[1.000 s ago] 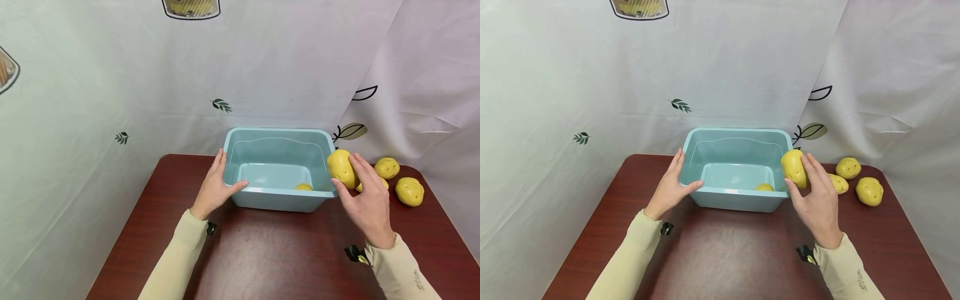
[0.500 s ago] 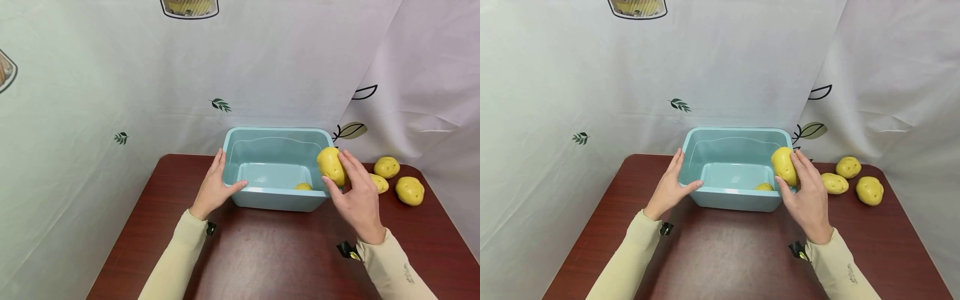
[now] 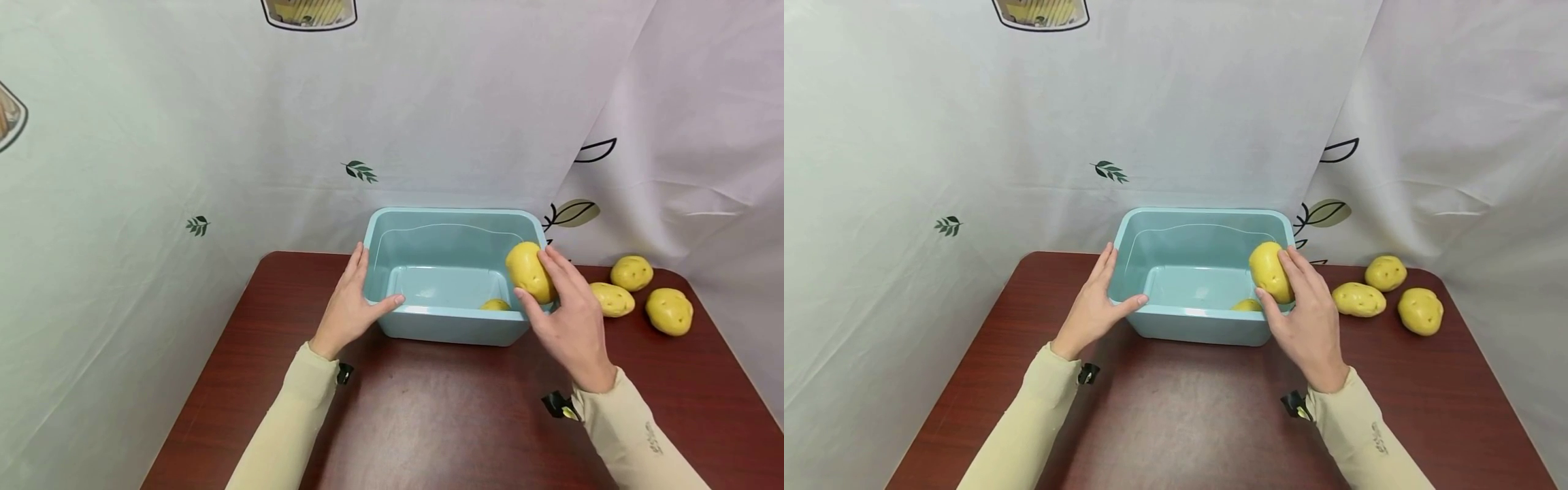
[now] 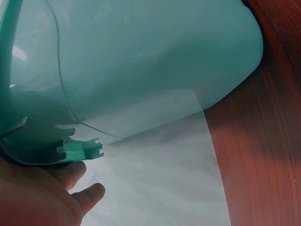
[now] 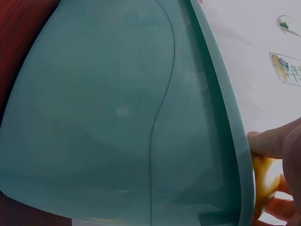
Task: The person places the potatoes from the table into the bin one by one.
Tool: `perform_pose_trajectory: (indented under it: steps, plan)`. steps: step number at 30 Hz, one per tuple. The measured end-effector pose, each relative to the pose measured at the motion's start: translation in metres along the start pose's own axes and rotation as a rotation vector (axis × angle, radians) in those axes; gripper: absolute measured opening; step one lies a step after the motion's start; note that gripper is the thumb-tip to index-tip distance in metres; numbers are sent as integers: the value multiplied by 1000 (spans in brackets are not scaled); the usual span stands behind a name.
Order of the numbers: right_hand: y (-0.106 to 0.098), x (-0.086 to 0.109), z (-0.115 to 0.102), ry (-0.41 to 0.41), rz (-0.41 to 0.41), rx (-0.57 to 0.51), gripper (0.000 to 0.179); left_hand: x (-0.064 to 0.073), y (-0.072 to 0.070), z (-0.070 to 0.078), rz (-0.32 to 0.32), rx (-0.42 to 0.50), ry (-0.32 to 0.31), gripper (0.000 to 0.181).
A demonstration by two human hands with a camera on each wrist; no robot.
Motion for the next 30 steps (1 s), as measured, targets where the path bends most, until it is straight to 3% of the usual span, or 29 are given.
perform_pose_trajectory:
  steps: [10,30]
  plan:
    - [6,1,-1,33,-56,0,70,-1,0,1,-1,0,7,112]
    - [16,2,-5,22,-87,6,66,0,1,0,-4,5,9,112]
Point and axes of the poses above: each hand's wrist, its own x-axis away from the middle knuckle, its own y-axis out of the palm, z = x × y, the point moved 1 cm from there along -x, towards the middle knuckle
